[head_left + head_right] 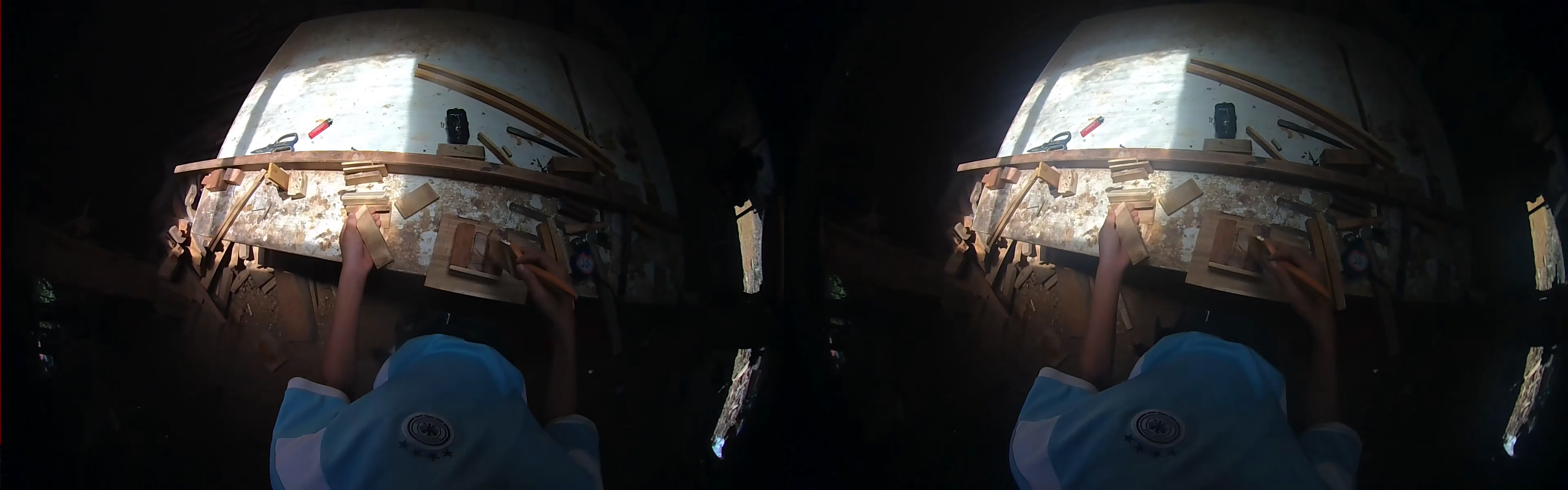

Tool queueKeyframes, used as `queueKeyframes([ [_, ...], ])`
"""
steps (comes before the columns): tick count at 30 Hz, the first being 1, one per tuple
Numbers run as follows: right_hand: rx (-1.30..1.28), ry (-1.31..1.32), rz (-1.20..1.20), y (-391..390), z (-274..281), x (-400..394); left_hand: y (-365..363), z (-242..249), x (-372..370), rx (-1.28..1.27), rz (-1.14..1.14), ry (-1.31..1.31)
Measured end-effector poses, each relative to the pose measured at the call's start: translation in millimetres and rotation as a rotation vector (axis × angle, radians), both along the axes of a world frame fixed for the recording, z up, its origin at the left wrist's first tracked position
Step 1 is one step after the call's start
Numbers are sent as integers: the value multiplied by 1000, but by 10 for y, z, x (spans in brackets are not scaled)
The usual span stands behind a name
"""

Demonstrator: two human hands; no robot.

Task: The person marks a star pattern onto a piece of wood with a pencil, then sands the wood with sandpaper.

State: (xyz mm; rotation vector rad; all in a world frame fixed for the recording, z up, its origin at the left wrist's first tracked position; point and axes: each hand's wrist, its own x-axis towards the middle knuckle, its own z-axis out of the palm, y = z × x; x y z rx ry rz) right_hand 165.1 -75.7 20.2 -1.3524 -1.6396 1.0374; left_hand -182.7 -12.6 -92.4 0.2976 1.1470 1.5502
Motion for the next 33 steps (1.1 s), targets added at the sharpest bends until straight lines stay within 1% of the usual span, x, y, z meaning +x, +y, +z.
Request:
queueKeyframes([
  [1, -14, -8, -26, -2, -8, 24, 15, -247, -236, 19, 61, 121],
  [3, -39, -23, -87, -20, -48, 81, 25, -430, -585, -120, 171, 575],
  [4, 51, -78, -54, -23, -149, 104, 54, -623, -772, -141, 212, 722],
  [5, 65, -128, -4, -36, -251, 96, 79, -759, -910, -161, 253, 869],
  [6, 79, -178, 46, -51, -331, 77, 75, -761, -959, -91, 254, 950],
  [8, 113, -274, 136, -88, -377, 33, 169, -913, -1104, 57, 266, 1056],
  [9, 111, -276, 120, -85, -370, 23, 202, -920, -1123, 131, 273, 1107],
  [11, 100, -279, 89, -109, -364, 12, 292, -937, -1162, 39, 210, 976],
  [13, -58, -191, 49, -121, -361, 52, 382, -900, -1153, -30, 144, 818],
  [14, -114, -173, 20, -134, -402, 80, 426, -887, -1142, 32, 130, 691],
  [15, -171, -154, -7, -147, -454, 113, 443, -835, -1108, 84, 165, 694],
  [17, -176, -127, -13, -193, -578, 186, 450, -658, -1013, 187, 236, 698],
  [18, -188, -123, -26, -224, -608, 210, 474, -622, -1020, 278, 268, 716],
  [21, -173, -116, -59, -279, -665, 229, 340, -44, -834, 244, -20, 821],
  [22, -160, -115, -65, -288, -686, 227, 340, 6, -798, 333, -100, 947],
  [23, -147, -115, -70, -289, -720, 235, 349, 85, -787, 411, -178, 1189],
  [25, -119, -112, -77, -276, -783, 250, 404, 298, -694, 568, -330, 1474],
  [26, -140, -106, -77, -272, -772, 247, 476, 279, -669, 592, -328, 1617],
  [29, -174, -97, -74, -267, -712, 236, 748, 273, -548, 661, -320, 1748],
  [30, -160, -95, -78, -269, -705, 219, 784, 300, -483, 616, -327, 1817],
  [33, -105, -99, -68, -281, -775, 218, 919, 214, -415, 649, -468, 1925],
])
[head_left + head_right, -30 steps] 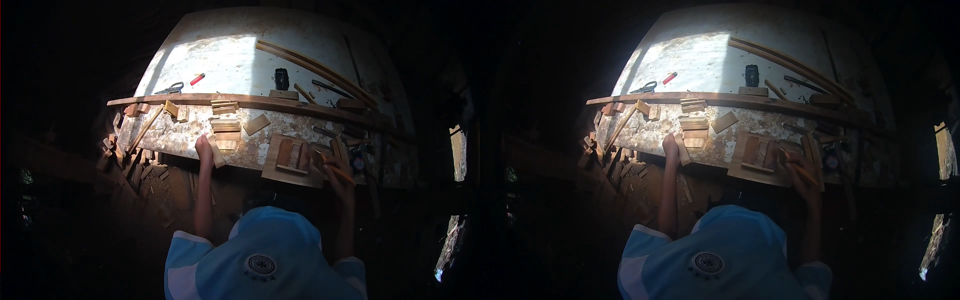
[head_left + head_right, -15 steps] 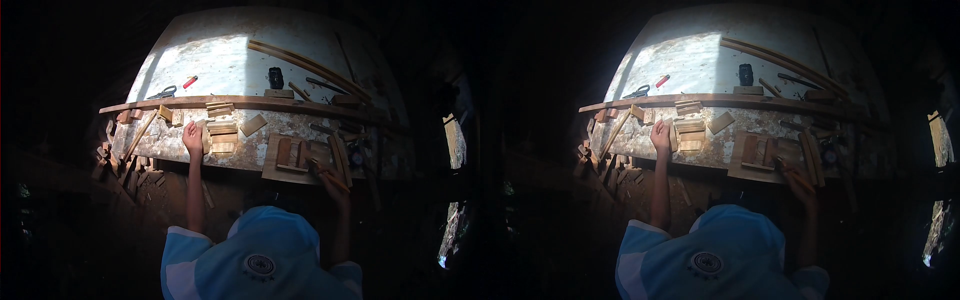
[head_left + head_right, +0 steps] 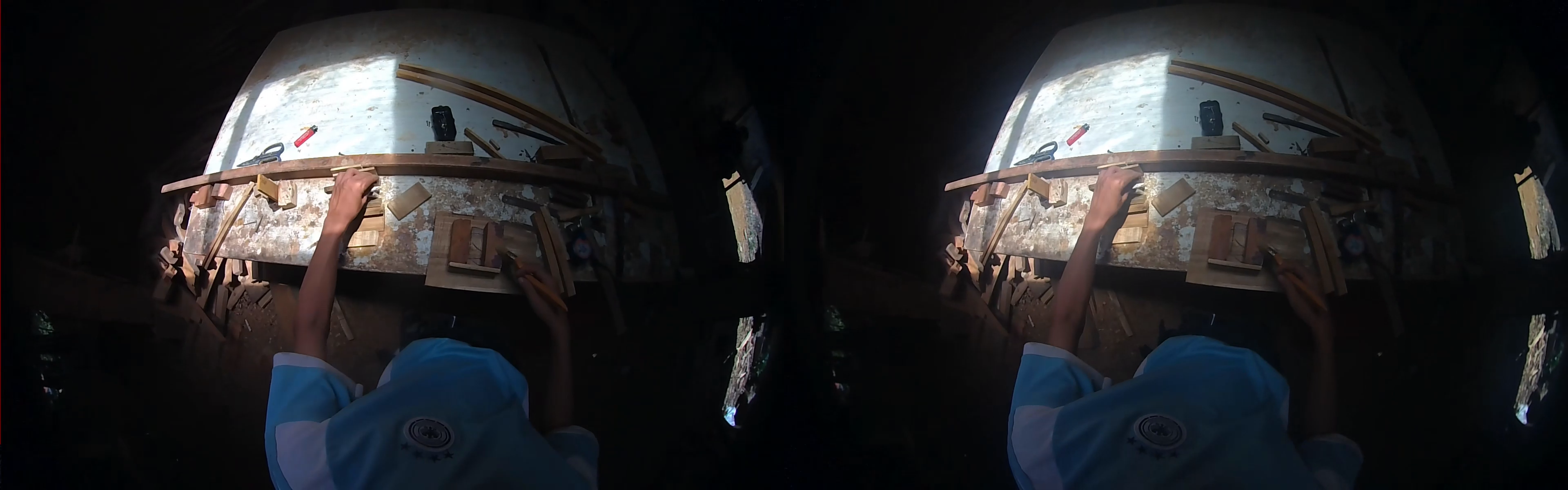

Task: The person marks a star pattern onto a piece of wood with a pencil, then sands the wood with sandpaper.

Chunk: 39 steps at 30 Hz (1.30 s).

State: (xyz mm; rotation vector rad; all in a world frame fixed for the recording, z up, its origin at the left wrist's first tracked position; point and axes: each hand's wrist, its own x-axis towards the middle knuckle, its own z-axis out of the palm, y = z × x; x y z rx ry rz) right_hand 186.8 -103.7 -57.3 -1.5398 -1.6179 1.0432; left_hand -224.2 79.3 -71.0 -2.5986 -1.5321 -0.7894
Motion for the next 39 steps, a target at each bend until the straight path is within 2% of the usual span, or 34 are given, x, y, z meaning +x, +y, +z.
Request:
queueKeyframes([
  [4, 6, -26, -26, -66, 34, -11, -11, 40, 155, 3, -2, 54],
  [9, -38, 7, -28, -95, 15, 21, 89, -160, 161, -35, 20, -88],
  [13, -13, 62, -40, -86, 38, 7, 58, 32, 199, -57, 67, -12],
  [17, -27, 73, -55, -97, 7, 16, 133, 21, 60, -156, -3, -106],
  [21, -48, 64, -92, -124, -11, 4, 103, 92, -26, -107, -80, -72],
  [24, -78, 59, -94, -123, -25, 4, 118, -1, -87, -96, -50, -36],
  [27, -90, 61, -82, -115, -34, 8, 101, -101, -96, -218, -12, 2],
  [30, -73, 69, -78, -120, -34, 12, 60, -143, -76, -192, 14, -59],
  [31, -51, 81, -76, -128, -29, 2, 56, -133, -104, -305, 18, -55],
  [34, -27, 84, -93, -160, 6, -22, -84, -127, -170, -241, -83, 106],
  [35, -24, 82, -102, -163, 11, -36, -140, -118, -178, -365, -63, 169],
  [39, -59, 96, -113, -181, -23, -49, -278, -168, -171, -359, -7, 168],
])
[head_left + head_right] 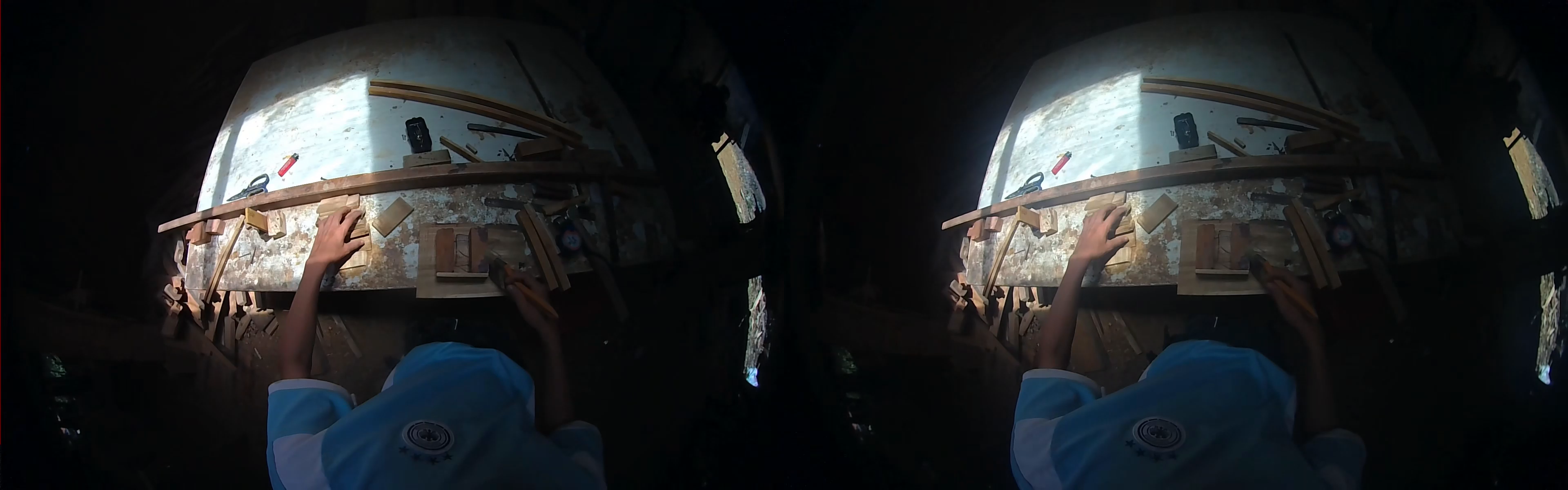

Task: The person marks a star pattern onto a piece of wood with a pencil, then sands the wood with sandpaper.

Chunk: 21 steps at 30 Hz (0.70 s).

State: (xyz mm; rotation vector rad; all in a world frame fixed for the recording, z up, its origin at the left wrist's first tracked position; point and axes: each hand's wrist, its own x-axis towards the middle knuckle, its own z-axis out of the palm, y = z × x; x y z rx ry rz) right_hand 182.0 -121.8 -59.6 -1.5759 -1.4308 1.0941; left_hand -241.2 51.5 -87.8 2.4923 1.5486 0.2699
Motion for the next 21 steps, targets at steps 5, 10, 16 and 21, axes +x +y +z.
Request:
queueKeyframes([
  [5, 14, 11, 20, 19, -68, 37, -9, -136, -42, 99, 132, -52],
  [10, 17, 2, -17, 4, -29, -10, -33, -58, -106, -71, 41, 117],
  [16, 20, 13, -46, -22, -60, -33, -43, -30, -135, -53, -72, 301],
  [21, -37, -9, -53, -4, 11, -22, 28, 53, -152, -17, -75, 250],
])
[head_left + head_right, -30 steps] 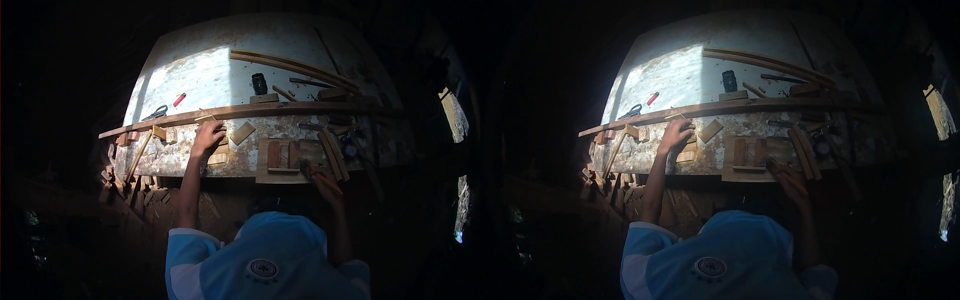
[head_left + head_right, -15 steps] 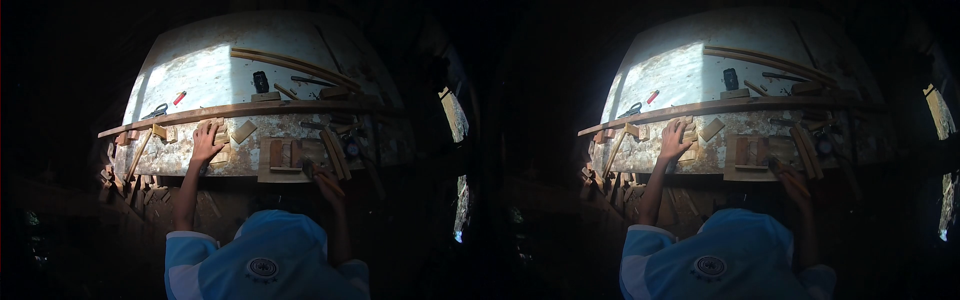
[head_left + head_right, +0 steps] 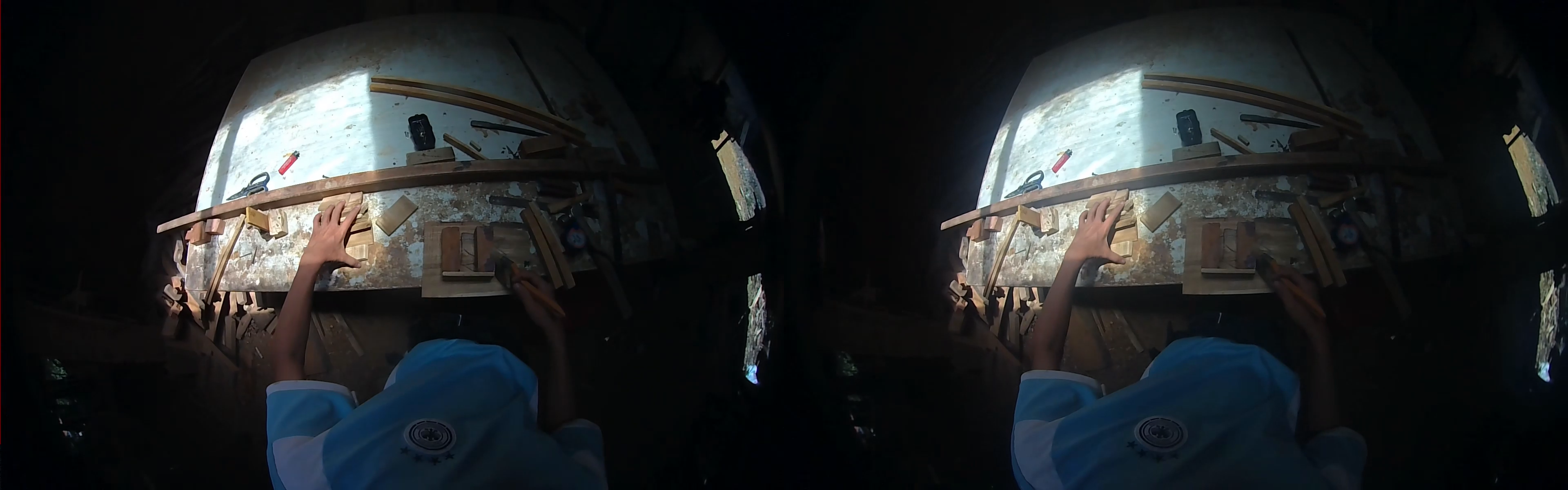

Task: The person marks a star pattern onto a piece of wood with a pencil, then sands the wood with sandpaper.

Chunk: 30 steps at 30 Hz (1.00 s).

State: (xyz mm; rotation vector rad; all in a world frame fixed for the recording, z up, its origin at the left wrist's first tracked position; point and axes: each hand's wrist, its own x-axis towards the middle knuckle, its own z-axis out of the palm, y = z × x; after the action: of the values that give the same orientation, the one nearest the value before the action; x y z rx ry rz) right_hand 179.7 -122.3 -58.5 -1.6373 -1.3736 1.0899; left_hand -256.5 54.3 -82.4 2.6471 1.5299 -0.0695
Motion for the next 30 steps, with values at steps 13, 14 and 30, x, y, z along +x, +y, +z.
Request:
queueKeyframes([
  [13, 12, 19, -5, 13, -64, 10, 352, 38, -247, -52, 53, -134],
  [14, -5, 27, -11, 0, -46, -7, 345, 76, -209, -63, 37, -148],
  [30, 41, 175, -101, 18, -247, -34, 523, -147, -221, 113, 35, -84],
])
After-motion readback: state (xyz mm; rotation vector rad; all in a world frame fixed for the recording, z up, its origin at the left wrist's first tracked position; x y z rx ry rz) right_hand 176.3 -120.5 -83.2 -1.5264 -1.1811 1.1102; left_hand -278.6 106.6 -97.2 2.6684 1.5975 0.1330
